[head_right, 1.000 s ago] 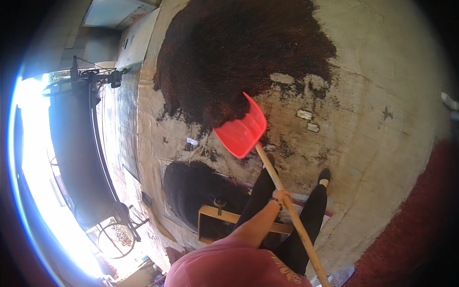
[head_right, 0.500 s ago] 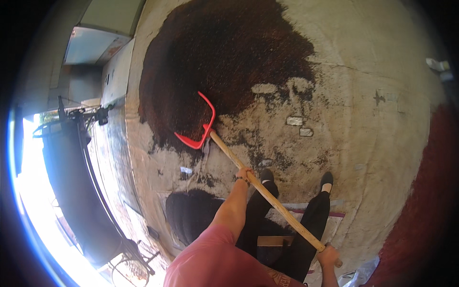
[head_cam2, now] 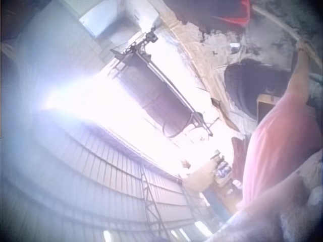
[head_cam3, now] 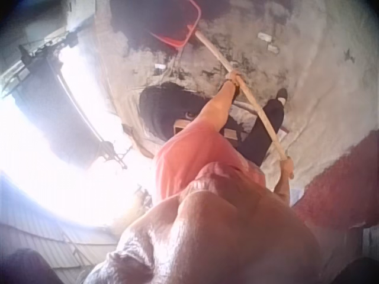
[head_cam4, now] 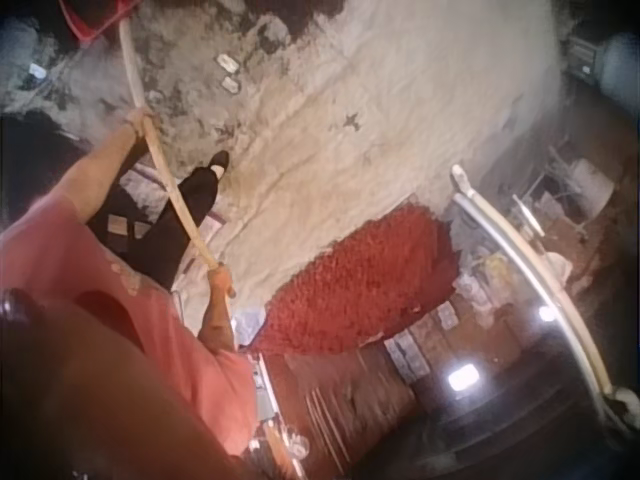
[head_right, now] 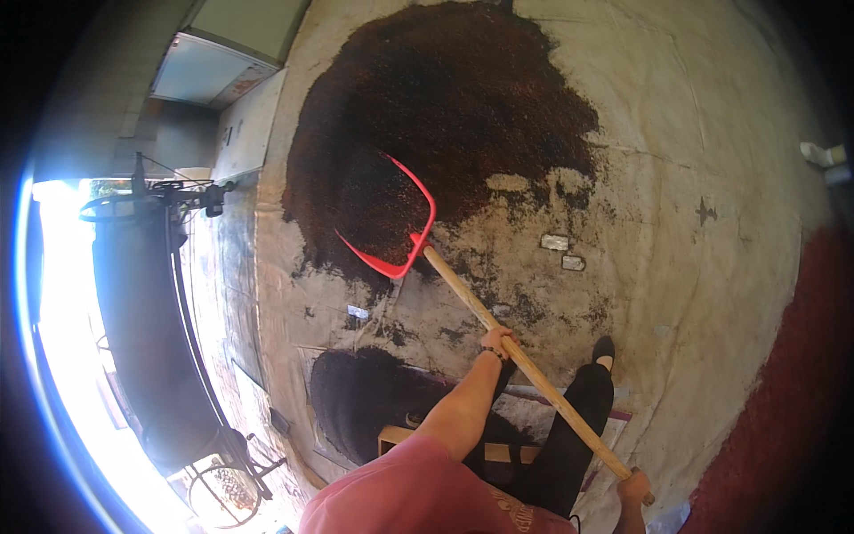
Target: The person shovels coffee cherries from a large pile on the floor into a wooden sieve, shakes the sieve by hand to sort the cherries, and then pours the sorted cherries into a nearby container.
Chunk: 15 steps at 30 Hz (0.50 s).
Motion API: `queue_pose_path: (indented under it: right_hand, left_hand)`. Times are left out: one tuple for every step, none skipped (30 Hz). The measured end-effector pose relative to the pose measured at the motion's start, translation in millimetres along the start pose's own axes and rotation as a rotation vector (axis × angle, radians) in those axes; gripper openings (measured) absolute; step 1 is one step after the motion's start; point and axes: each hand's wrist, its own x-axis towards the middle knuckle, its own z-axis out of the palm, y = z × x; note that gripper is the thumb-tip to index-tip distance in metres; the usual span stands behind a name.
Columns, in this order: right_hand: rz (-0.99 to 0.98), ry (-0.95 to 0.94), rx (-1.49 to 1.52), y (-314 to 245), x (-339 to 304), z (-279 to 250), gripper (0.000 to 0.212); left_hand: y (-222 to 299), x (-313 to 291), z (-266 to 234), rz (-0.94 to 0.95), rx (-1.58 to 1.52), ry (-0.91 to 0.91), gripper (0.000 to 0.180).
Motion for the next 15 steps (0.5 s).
queue_pose_path:
  right_hand:
    - [-0.007,0.007,-0.008,10.7,4.0,-5.8,0.013]
    - [-0.021,0.012,-0.019,22.2,8.0,-13.0,0.013]
    - [-0.036,0.016,-0.03,35.2,13.6,-18.2,0.013]
    - [-0.044,0.025,-0.04,51.5,22.2,-18.9,0.014]
    - [-0.062,0.047,-0.028,64.2,32.0,-24.4,0.013]
    - [-0.079,0.067,-0.016,77.8,41.4,-30.4,0.012]
    - [-0.088,0.093,-0.001,87.6,45.3,-40.6,0.012]
    - [-0.118,0.121,0.015,96.3,49.1,-53.1,0.014]
    - [-0.116,0.095,0.001,104.8,55.8,-62.5,0.015]
    - [-0.107,0.078,-0.017,117.9,63.2,-75.9,0.016]
    - [-0.099,0.06,-0.036,129.1,69.2,-88.7,0.017]
    - [-0.14,0.055,-0.058,137.9,74.7,-101.6,0.017]
    - [-0.181,0.052,-0.09,148.0,79.6,-119.7,0.018]
    - [-0.222,0.049,-0.123,158.8,83.3,-135.3,0.019]
    - [-0.263,0.08,-0.126,170.5,89.1,-144.6,0.018]
  left_hand:
    - [-2.2,-23.5,12.7,-0.017,0.009,-0.003,0.005]
    - [-6.7,-37.1,20.2,-0.017,-0.013,0.025,0.004]
    - [-14.1,-48.9,27.7,-0.017,-0.036,0.053,0.003]
    - [-20.8,-59.5,34.5,-0.014,-0.059,0.078,0.004]
    - [-28.9,-65.9,35.2,-0.02,-0.072,0.068,0.005]
    - [-37.5,-70.1,34.1,-0.026,-0.085,0.058,0.005]
    - [-44.2,-79.8,39.1,-0.034,-0.092,0.04,0.006]
    - [-51.8,-90.8,43.7,-0.033,-0.118,0.047,0.009]
    - [-57.2,-104.1,47.2,-0.019,-0.156,0.069,0.009]
    - [-65.5,-118.3,54.6,-0.011,-0.195,0.081,0.01]
    - [-72.4,-132.2,61.3,-0.003,-0.236,0.093,0.01]
    - [-75.6,-147.3,64.9,-0.011,-0.268,0.106,0.01]
    - [-83.3,-162.3,69.0,0.01,-0.263,0.077,0.011]
    - [-90.5,-177.2,72.4,0.031,-0.26,0.049,0.011]
    - [-97.4,-191.0,74.9,0.054,-0.257,0.022,0.011]
